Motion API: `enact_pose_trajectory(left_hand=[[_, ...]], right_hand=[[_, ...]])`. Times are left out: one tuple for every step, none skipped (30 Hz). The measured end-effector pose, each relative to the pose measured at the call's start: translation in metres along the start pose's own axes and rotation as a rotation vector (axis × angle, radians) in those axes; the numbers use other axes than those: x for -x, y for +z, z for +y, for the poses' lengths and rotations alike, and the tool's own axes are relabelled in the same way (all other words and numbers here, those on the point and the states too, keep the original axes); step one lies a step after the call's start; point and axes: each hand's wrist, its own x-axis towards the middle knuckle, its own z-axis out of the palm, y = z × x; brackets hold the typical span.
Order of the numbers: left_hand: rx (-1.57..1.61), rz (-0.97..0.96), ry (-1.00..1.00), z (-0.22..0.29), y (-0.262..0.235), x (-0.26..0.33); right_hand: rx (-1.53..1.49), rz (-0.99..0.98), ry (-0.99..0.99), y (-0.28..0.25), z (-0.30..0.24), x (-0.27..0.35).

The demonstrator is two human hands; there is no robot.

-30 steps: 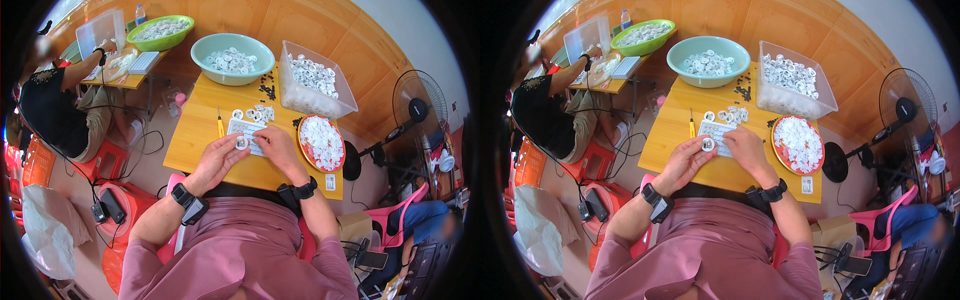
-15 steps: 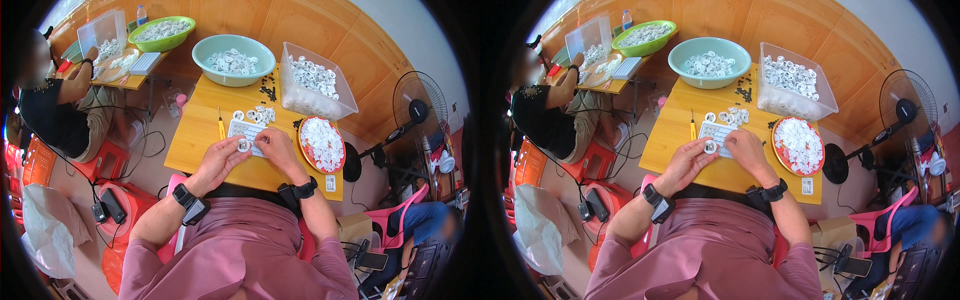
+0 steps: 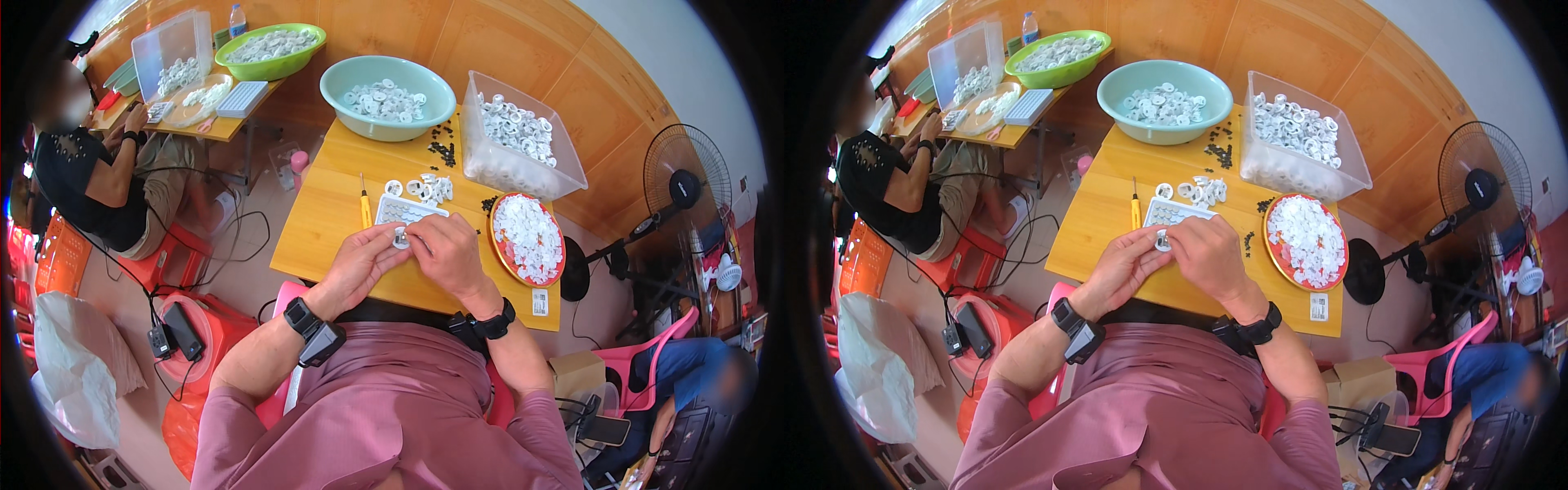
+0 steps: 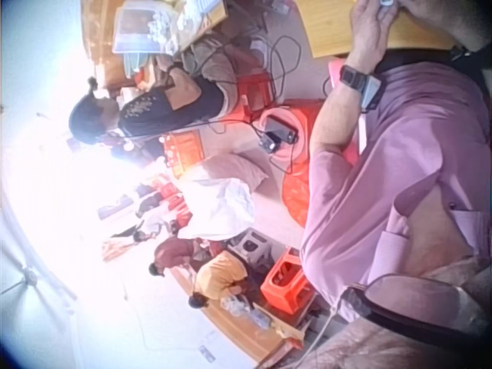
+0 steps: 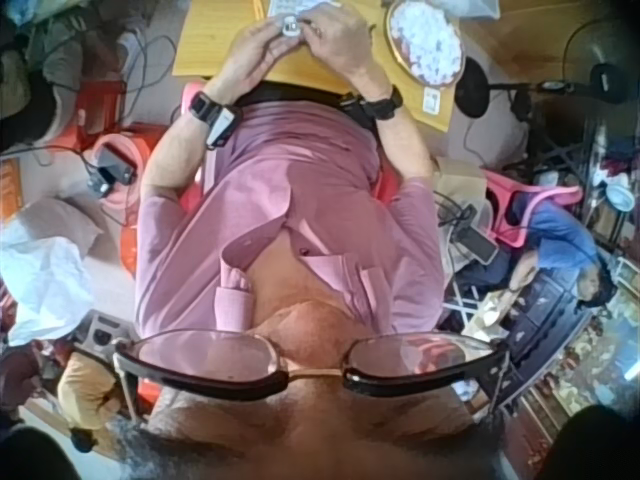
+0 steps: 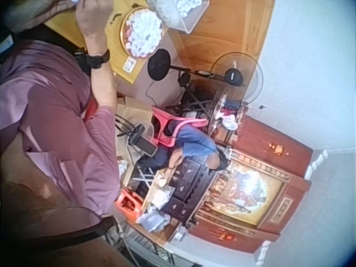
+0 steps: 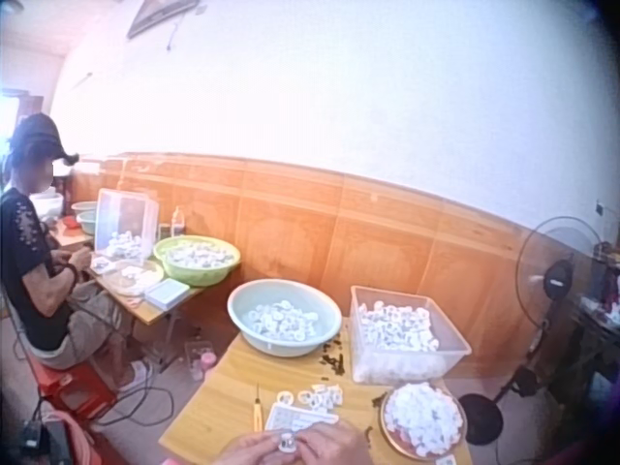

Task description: The person assembles components by hand, picking up a white plastic base and a small black part, fitting the part into the base, and placing the unit into a white plastic tray.

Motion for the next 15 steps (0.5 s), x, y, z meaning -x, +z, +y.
enact_pose_trajectory(left_hand=[[-0.006, 0.002, 0.003, 0.0005, 0.0006, 0.0006], [-0.005, 0.003, 0.003, 0.0004, -0.0004, 0.0003], [-0.006, -0.007, 0.004, 0.0001, -0.0018, -0.0003], [-0.006, -0.017, 0.005, -0.0003, -0.0028, -0.0006], [-0.006, -0.016, 0.004, -0.0006, -0.0031, -0.0006], [-0.019, -0.005, 0.002, -0.0009, -0.0032, -0.0005], [-0.032, 0.006, 0.001, -0.0012, -0.0033, -0.0005], [-0.033, 0.007, 0.0, -0.0019, -0.0037, -0.0007], [-0.055, 0.016, 0.008, -0.0029, -0.0042, -0.001], [-0.078, 0.024, 0.015, -0.0037, -0.0044, -0.0013], [-0.081, 0.024, 0.013, -0.0044, -0.0041, -0.0015], [-0.121, 0.043, 0.022, -0.0052, -0.0036, -0.0017], [-0.162, 0.059, 0.03, -0.0058, -0.0027, -0.0024], [-0.167, 0.054, 0.025, -0.0062, -0.0017, -0.0029], [-0.194, 0.055, 0.039, -0.0067, -0.0007, -0.0036]], right_hand=[[-0.003, -0.004, -0.009, 0.0003, 0.0006, 0.0009], [-0.005, -0.007, -0.019, 0.0005, 0.0008, 0.0015], [-0.006, -0.007, -0.019, 0.0008, 0.0008, 0.0014], [-0.006, -0.009, -0.046, 0.001, 0.0008, 0.0013], [-0.006, -0.009, -0.072, 0.0011, 0.0008, 0.0014], [-0.007, -0.009, -0.072, 0.0011, 0.0008, 0.0018], [-0.008, -0.026, -0.071, 0.001, 0.001, 0.0022], [-0.008, -0.042, -0.07, 0.0009, 0.001, 0.0026], [-0.009, -0.04, -0.069, 0.0011, 0.0006, 0.0033], [-0.009, -0.064, -0.035, 0.0013, -0.0002, 0.0042], [-0.009, -0.088, 0.0, 0.0016, -0.001, 0.005], [-0.008, -0.085, 0.004, 0.0022, -0.0017, 0.0057], [-0.038, -0.075, 0.05, 0.0029, -0.0023, 0.0063], [-0.067, -0.065, 0.096, 0.0035, -0.0027, 0.0071], [-0.062, -0.06, 0.102, 0.0037, -0.0026, 0.0081]])
